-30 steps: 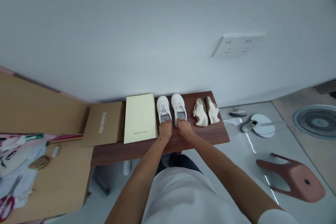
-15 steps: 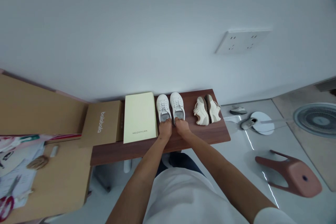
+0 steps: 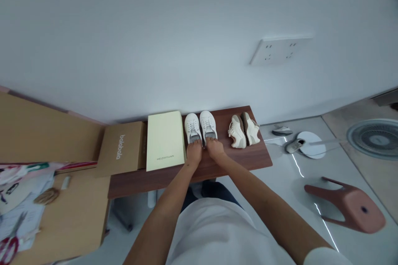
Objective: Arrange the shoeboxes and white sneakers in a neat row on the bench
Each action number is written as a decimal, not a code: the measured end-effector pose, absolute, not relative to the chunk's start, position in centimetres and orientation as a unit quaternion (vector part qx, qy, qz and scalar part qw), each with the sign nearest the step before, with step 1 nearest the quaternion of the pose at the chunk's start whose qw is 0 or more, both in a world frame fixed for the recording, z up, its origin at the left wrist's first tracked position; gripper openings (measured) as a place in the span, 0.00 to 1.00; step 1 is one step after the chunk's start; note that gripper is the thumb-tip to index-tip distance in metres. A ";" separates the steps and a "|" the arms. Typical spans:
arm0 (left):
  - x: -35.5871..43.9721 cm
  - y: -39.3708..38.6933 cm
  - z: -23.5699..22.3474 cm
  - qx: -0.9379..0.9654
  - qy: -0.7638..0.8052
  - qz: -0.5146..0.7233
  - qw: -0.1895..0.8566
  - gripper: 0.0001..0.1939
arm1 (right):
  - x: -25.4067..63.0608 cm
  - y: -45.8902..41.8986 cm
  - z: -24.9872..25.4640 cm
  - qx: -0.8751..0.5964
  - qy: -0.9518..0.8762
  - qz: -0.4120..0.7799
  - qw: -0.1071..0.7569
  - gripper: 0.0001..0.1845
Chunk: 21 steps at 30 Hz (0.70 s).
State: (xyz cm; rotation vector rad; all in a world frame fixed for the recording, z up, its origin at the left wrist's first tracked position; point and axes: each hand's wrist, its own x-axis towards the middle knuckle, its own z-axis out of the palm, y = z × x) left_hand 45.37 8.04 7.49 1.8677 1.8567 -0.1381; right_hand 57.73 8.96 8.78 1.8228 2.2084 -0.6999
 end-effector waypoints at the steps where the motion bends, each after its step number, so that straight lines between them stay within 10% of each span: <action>1: 45.4 8.2 7.9 0.688 0.682 -0.049 0.243 0.15 | 58.2 9.0 9.1 0.615 0.746 -0.242 0.084 0.12; 21: 61.3 8.2 7.1 0.829 0.478 -0.003 0.290 0.13 | 80.9 5.9 5.7 0.807 0.521 -0.256 -0.104 0.22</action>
